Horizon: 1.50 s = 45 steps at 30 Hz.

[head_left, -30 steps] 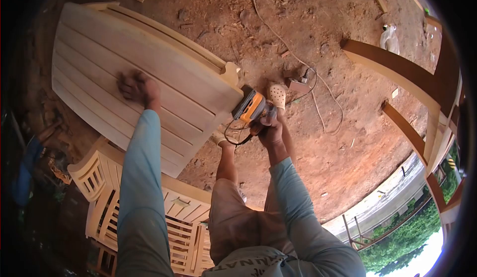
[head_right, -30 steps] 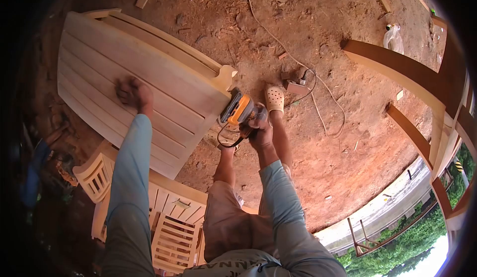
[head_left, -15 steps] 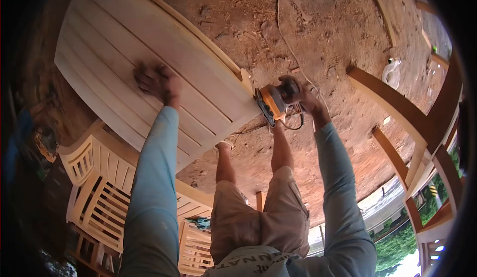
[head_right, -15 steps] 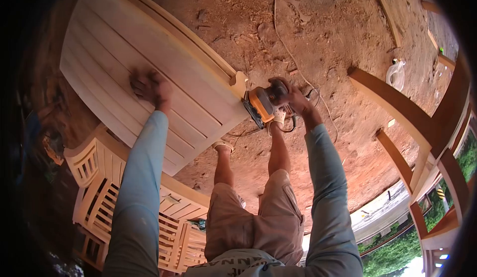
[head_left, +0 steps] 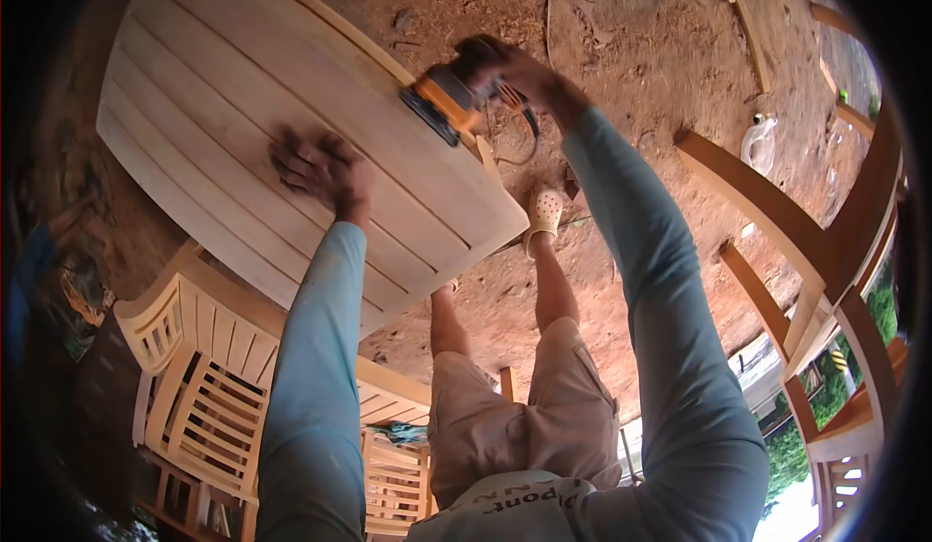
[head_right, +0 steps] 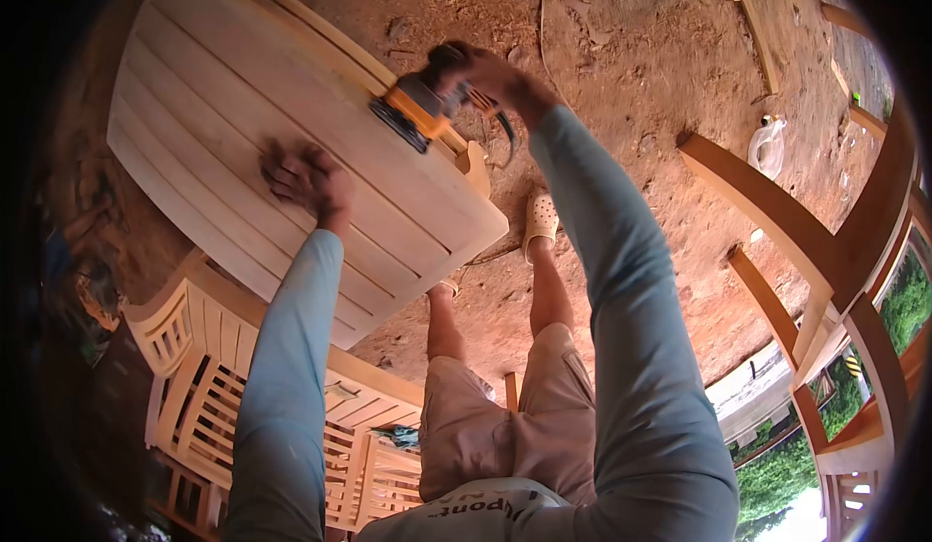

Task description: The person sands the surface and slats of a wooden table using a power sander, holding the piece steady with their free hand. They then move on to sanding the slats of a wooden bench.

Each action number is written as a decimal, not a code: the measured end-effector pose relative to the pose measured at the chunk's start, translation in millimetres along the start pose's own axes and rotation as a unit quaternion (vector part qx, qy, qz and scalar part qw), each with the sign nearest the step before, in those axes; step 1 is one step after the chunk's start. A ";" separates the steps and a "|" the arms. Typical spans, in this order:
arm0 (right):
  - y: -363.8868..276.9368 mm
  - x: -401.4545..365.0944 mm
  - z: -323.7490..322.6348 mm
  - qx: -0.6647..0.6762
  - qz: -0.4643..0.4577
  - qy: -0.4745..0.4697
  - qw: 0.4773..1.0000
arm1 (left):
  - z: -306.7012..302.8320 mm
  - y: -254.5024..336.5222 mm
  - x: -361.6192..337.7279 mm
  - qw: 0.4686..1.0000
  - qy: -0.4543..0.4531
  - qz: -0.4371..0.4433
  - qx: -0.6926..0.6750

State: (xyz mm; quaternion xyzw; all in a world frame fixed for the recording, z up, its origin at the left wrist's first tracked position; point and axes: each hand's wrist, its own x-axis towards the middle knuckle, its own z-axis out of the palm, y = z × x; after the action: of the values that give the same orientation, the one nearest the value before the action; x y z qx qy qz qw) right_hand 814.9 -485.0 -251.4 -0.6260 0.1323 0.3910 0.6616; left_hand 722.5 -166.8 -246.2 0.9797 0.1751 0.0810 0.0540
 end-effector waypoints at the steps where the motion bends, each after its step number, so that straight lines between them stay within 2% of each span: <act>1: -9.9 12.9 4.3 -0.003 -0.025 -0.002 1.000 | 0.9 -0.4 -1.0 1.000 0.003 0.000 0.000; 5: -47.5 53.7 16.8 -0.027 -0.006 -0.030 0.999 | 10.1 -8.5 -3.8 1.000 0.021 0.016 0.011; 8: -51.0 44.6 16.8 -0.009 -0.025 -0.046 0.999 | 2.6 -0.8 -1.9 1.000 0.017 0.011 0.006; 11: -55.2 5.2 16.1 -0.060 0.042 0.014 0.997 | 10.5 -6.6 -3.0 0.999 0.036 0.020 0.009; 12: -37.7 3.5 9.7 -0.049 0.036 -0.003 0.998 | 11.5 -6.5 -2.5 0.999 0.038 0.019 0.009; 15: 6.2 -28.9 2.1 -0.050 0.026 0.026 0.998 | 8.0 -4.6 -3.3 0.999 0.038 0.017 0.015; 16: 4.3 -53.0 -1.5 -0.053 0.065 0.021 0.996 | 6.6 -3.1 -3.0 0.999 0.037 0.017 0.018; 19: 43.7 -88.6 -13.8 -0.035 0.108 0.008 0.994 | 10.7 -4.8 -3.4 0.999 0.038 0.002 0.010; 21: 80.2 -105.0 -18.8 -0.015 0.069 0.011 0.997 | 14.4 -7.9 -3.5 0.999 0.042 -0.003 0.006; 23: 94.0 -123.7 -25.6 -0.004 0.051 0.012 0.999 | 14.6 -7.6 -3.7 0.999 0.050 0.000 0.006; 26: 106.2 -157.7 -29.5 0.027 0.082 0.016 0.996 | 14.2 -5.8 -4.2 0.998 0.057 -0.002 0.008; 30: 122.1 -184.0 -37.7 -0.011 0.095 0.031 0.995 | 15.4 -6.1 -2.4 0.998 0.057 -0.005 0.015; 33: 119.1 -175.7 -35.0 -0.008 0.067 0.042 0.997 | 13.6 -6.0 -4.5 0.998 0.054 -0.006 0.016; 37: 93.6 -120.3 -23.8 -0.016 0.065 0.024 0.997 | 14.7 -7.3 -2.8 0.999 0.050 -0.006 0.014; 39: 54.8 -100.2 -15.0 -0.027 0.060 0.018 0.998 | 11.8 -5.1 -4.0 0.999 0.044 -0.007 0.011; 41: 48.6 -61.6 -8.8 -0.055 0.027 0.035 0.997 | 8.9 -2.5 -4.7 0.999 0.037 -0.008 0.010; 44: -8.7 -51.0 -0.1 -0.057 0.062 -0.003 0.996 | 11.0 -4.8 -4.3 0.999 0.037 -0.004 0.011; 45: -5.9 -43.8 2.0 -0.060 0.016 -0.006 0.998 | 9.8 -3.3 -3.8 1.000 0.029 -0.007 0.010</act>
State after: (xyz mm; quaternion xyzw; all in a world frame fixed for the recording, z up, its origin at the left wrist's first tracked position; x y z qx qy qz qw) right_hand 789.3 -498.0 -217.7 -0.6599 0.1149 0.4126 0.6173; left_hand 719.5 -165.8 -256.8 0.9763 0.1839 0.1072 0.0393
